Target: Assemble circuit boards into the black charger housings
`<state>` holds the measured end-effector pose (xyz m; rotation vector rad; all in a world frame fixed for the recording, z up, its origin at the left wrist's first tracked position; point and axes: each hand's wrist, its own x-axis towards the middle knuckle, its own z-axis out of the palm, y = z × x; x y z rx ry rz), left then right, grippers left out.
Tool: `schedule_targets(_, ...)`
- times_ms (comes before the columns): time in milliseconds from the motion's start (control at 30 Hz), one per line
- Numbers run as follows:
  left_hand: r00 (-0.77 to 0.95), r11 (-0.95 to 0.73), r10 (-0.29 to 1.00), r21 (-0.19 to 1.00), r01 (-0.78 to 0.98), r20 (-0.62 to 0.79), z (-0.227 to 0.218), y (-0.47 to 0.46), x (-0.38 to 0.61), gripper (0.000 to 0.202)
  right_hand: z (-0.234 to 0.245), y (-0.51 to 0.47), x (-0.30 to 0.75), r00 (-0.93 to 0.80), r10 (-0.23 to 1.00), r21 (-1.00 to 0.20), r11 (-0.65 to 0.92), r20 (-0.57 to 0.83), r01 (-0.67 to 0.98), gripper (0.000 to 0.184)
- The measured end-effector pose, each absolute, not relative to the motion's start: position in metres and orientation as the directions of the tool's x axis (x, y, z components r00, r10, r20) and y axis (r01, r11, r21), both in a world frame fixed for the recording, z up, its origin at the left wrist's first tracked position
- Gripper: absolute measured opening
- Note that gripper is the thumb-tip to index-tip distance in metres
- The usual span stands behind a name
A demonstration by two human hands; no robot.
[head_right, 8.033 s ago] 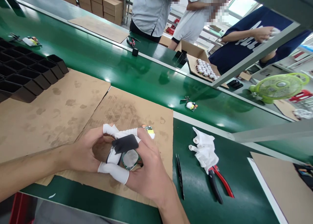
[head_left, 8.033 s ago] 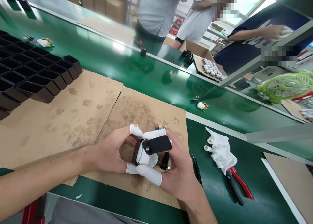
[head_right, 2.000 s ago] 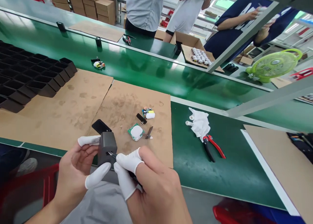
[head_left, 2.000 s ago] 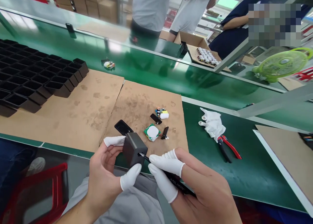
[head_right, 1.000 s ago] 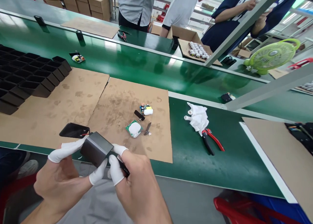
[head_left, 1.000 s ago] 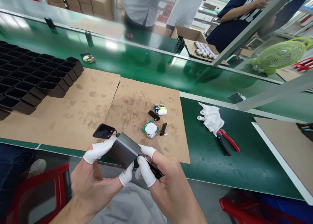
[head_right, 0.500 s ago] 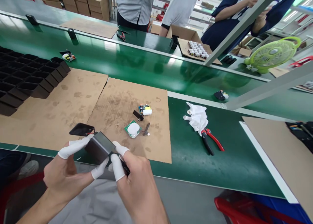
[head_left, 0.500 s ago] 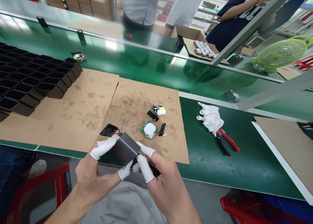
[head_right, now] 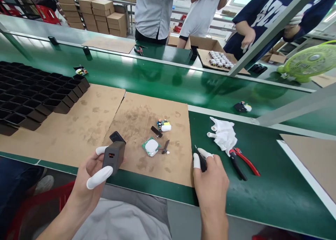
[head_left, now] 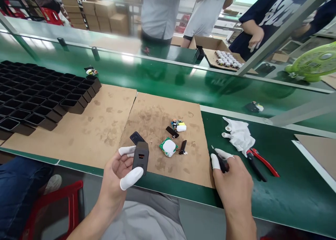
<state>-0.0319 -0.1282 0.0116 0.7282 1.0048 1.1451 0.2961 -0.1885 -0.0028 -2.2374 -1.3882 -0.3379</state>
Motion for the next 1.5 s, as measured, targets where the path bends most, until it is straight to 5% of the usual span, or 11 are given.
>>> schedule_targets(100, 0.035, 0.124, 0.992, 0.975, -0.184, -0.120, 0.004, -0.127, -0.034, 0.059, -0.005, -0.188, 0.281, 0.421, 0.716, -0.222, -0.360, 0.557, 0.906, 0.072)
schedule_targets(167, -0.070, -0.113, 0.990, 0.986, 0.124, 0.122, 0.000, -0.123, -0.034, 0.052, 0.003, -0.191, 0.246, 0.406, 0.697, -0.329, -0.251, 0.592, 0.910, 0.055)
schedule_targets(233, -0.093, -0.303, 0.917, 0.829, 0.470, 0.388, -0.002, -0.119, -0.034, 0.046, 0.011, -0.191, 0.200, 0.340, 0.798, -0.550, -0.012, 0.498, 0.835, 0.029)
schedule_targets(333, 0.003, -0.406, 0.822, 0.583, 0.704, 0.569, -0.004, -0.116, -0.034, 0.039, 0.017, -0.184, 0.134, 0.145, 0.933, -0.750, 0.166, 0.330, 0.640, 0.038)
schedule_targets(500, 0.046, -0.469, 0.851, 0.717, 0.516, 0.523, -0.012, -0.124, -0.034, 0.035, 0.010, -0.161, 0.090, 0.165, 0.934, -0.808, 0.176, 0.318, 0.562, 0.038)
schedule_targets(633, -0.018, -0.292, 0.945, 0.867, 0.403, 0.327, -0.019, -0.119, -0.039, 0.052, 0.001, -0.156, 0.092, 0.200, 0.893, -0.762, 0.206, 0.403, 0.614, 0.029)
schedule_targets(767, 0.126, -0.218, 0.975, 0.890, 0.400, 0.182, -0.019, -0.104, -0.046, 0.057, -0.001, -0.157, 0.092, 0.135, 0.866, -0.664, 0.260, 0.481, 0.701, 0.031)
schedule_targets(1133, 0.108, -0.305, 0.952, 0.859, 0.411, 0.286, -0.022, -0.106, -0.038, 0.043, -0.015, -0.154, 0.104, 0.000, 0.814, -0.530, 0.378, 0.581, 0.759, 0.054)
schedule_targets(1300, 0.173, -0.270, 0.960, 0.891, 0.366, 0.220, -0.018, -0.104, -0.044, 0.046, -0.005, -0.150, 0.117, 0.064, 0.794, -0.593, 0.394, 0.604, 0.702, 0.053)
schedule_targets(1400, 0.234, -0.230, 0.959, 0.919, 0.320, 0.158, -0.011, -0.102, -0.050, 0.046, 0.015, -0.140, 0.137, 0.008, 0.847, -0.595, 0.367, 0.532, 0.715, 0.063)
schedule_targets(1500, 0.313, -0.187, 0.945, 0.946, 0.266, 0.099, -0.007, -0.099, -0.056, 0.044, 0.037, -0.121, 0.160, -0.171, 0.945, -0.665, 0.318, 0.278, 0.676, 0.067)
